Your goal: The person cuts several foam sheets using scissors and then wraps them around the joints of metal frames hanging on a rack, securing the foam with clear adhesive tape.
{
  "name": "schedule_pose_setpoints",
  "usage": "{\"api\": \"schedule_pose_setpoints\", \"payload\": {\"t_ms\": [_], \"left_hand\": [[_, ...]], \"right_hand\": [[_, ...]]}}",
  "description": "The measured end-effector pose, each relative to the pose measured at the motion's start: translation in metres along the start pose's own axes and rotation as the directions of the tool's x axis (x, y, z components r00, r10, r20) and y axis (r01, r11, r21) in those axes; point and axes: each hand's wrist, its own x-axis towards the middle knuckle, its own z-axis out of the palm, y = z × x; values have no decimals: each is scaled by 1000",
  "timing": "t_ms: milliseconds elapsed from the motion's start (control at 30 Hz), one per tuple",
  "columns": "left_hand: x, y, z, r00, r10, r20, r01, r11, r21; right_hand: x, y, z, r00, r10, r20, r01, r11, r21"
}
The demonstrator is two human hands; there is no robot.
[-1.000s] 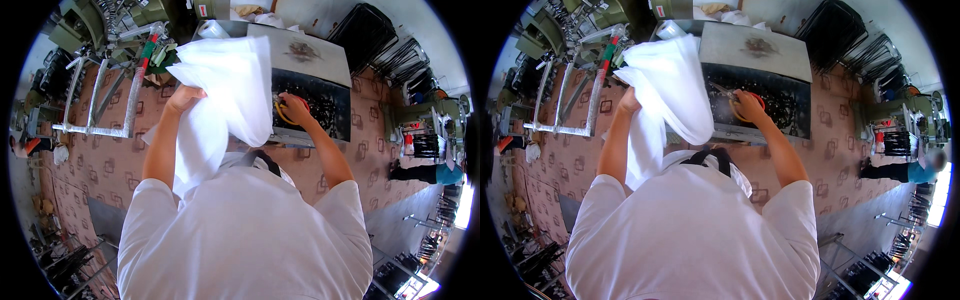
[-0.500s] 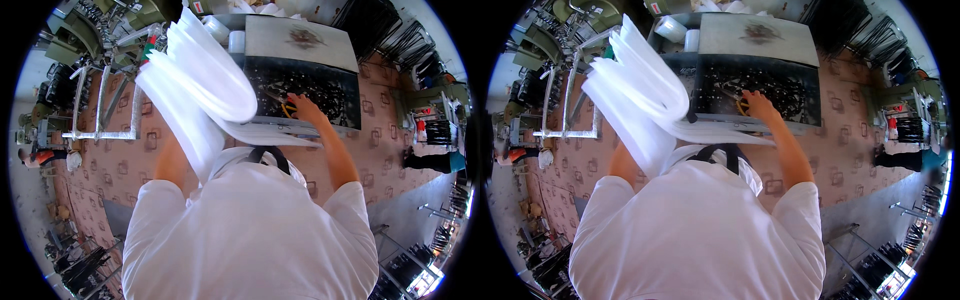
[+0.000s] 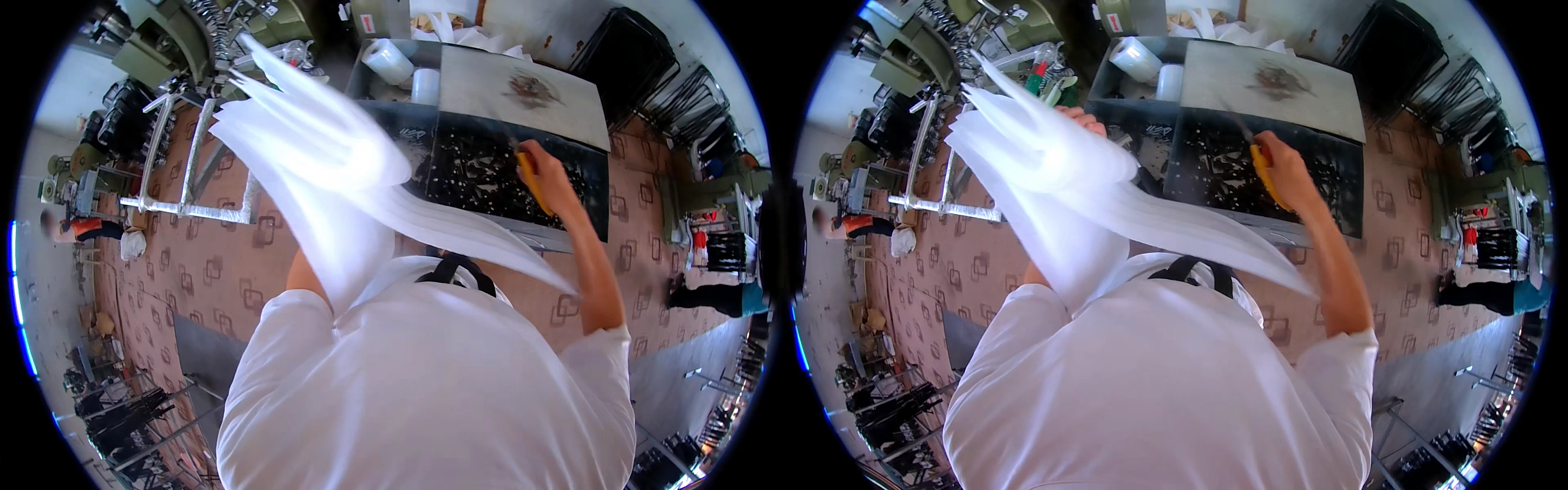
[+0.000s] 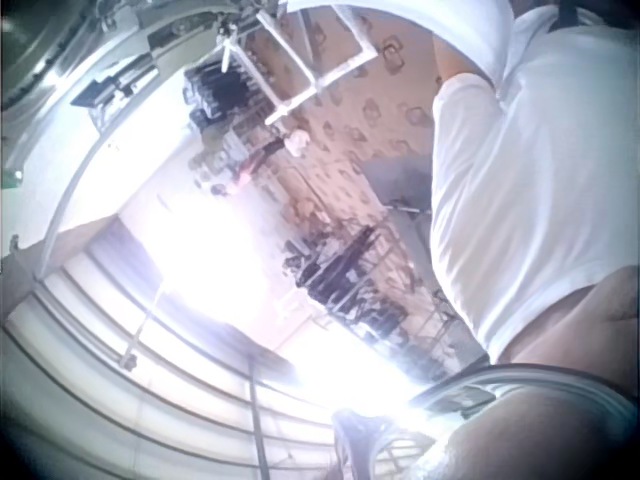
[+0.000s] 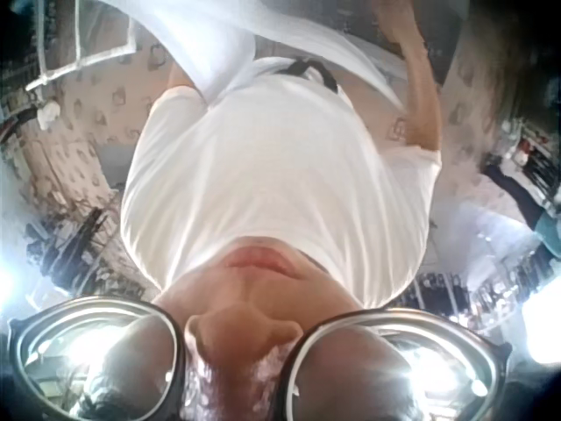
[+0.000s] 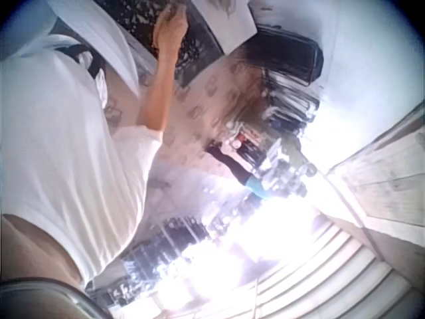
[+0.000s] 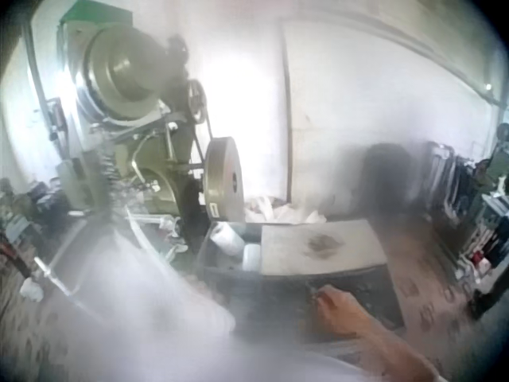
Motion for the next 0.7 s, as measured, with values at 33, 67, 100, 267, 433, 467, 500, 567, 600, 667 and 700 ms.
{"api": "schedule_pose_setpoints", "payload": {"t_ms": [33,67,100,267,433,467,500,567,600,667,700], "left_hand": [[11,7,1,998,52,44,-53,998,21],[26,11,6,990,102,98,-104,994,22],[41,14,7,979,133,152,-139,990,30],[75,27,7,886,229,403,-267,963,40],[90,35,16,785,256,564,-301,954,-14],[92,36,17,771,260,582,-301,953,-27],[92,38,19,756,260,600,-300,953,-35],[94,40,22,732,259,630,-295,954,-50],[93,42,23,724,258,639,-292,955,-55],[95,46,24,705,256,661,-295,954,-55],[95,47,25,700,258,666,-295,954,-59]], "right_hand": [[-11,-31,-23,998,-6,58,-1,993,116],[-23,-46,-38,992,-17,123,-31,925,378],[-33,-59,-51,981,-46,186,-80,783,617],[-72,-136,-95,825,-268,498,-424,289,858],[-83,-165,-73,769,-394,504,-548,1,837],[-81,-164,-68,741,-456,493,-570,-38,821],[-80,-164,-64,730,-473,493,-582,-52,812],[-79,-166,-60,706,-509,493,-607,-76,791],[-79,-167,-57,702,-524,482,-601,-73,796],[-80,-168,-53,718,-509,474,-607,-125,785],[-81,-168,-51,727,-498,472,-608,-149,780]]}}
